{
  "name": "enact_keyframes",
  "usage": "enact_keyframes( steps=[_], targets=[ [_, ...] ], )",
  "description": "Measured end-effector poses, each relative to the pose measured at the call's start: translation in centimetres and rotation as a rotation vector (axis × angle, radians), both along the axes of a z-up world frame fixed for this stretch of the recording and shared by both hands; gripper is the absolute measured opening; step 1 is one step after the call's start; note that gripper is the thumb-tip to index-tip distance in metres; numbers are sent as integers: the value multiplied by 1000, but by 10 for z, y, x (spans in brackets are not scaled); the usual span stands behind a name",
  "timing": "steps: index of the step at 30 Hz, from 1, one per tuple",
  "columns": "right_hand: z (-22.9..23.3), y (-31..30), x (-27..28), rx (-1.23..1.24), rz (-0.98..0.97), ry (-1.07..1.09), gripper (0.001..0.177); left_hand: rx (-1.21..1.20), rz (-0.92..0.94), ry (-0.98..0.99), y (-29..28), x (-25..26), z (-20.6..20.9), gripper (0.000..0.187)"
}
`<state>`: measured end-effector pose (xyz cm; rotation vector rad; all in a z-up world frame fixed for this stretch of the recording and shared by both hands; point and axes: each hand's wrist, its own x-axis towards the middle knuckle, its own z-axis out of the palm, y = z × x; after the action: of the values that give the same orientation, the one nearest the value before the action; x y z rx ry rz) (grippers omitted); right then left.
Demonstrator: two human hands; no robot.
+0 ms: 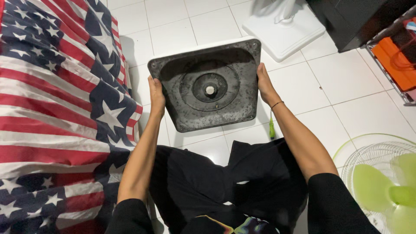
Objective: The person sits on the floor and disassembles a pedestal fan. They detach the fan head from the pole, unscrew the locking knob from the motor housing, separate the pole from the round base, and use a screwdriver on the rear motor housing screws.
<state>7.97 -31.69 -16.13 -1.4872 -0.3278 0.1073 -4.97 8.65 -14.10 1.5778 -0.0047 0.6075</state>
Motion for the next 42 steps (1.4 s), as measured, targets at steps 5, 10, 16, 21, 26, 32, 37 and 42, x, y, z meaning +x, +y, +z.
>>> enact_keyframes(
  steps=[5, 10, 16, 21, 26, 32, 37, 42],
  targets=[
    [-5, 5, -8, 168, 110, 160, 55, 17, -24, 54, 6, 3, -26, 68],
    [-21, 7, -11, 274, 105, 178, 44, 18, -46, 124, 6, 0, -44, 78],
    [-40, 12, -3, 335, 69, 215, 37, -14, -35, 216, 6, 3, -59, 82],
    [-54, 13, -1, 308, 42, 240, 36, -41, -59, 229, 8, 2, -67, 84],
    [-55, 11, 7, 300, 43, 218, 51, -140, -163, 249, 9, 4, -59, 88],
    [5, 11, 19, -147, -23, 602, 127, -441, -256, 579, 36, 15, -24, 120],
    [53, 20, 40, -117, 0, 987, 143, -801, -222, 923, 60, 52, -9, 123],
    [43, 14, 32, 135, 36, 942, 112, -722, -269, 810, 48, 65, -19, 93]
  ],
)
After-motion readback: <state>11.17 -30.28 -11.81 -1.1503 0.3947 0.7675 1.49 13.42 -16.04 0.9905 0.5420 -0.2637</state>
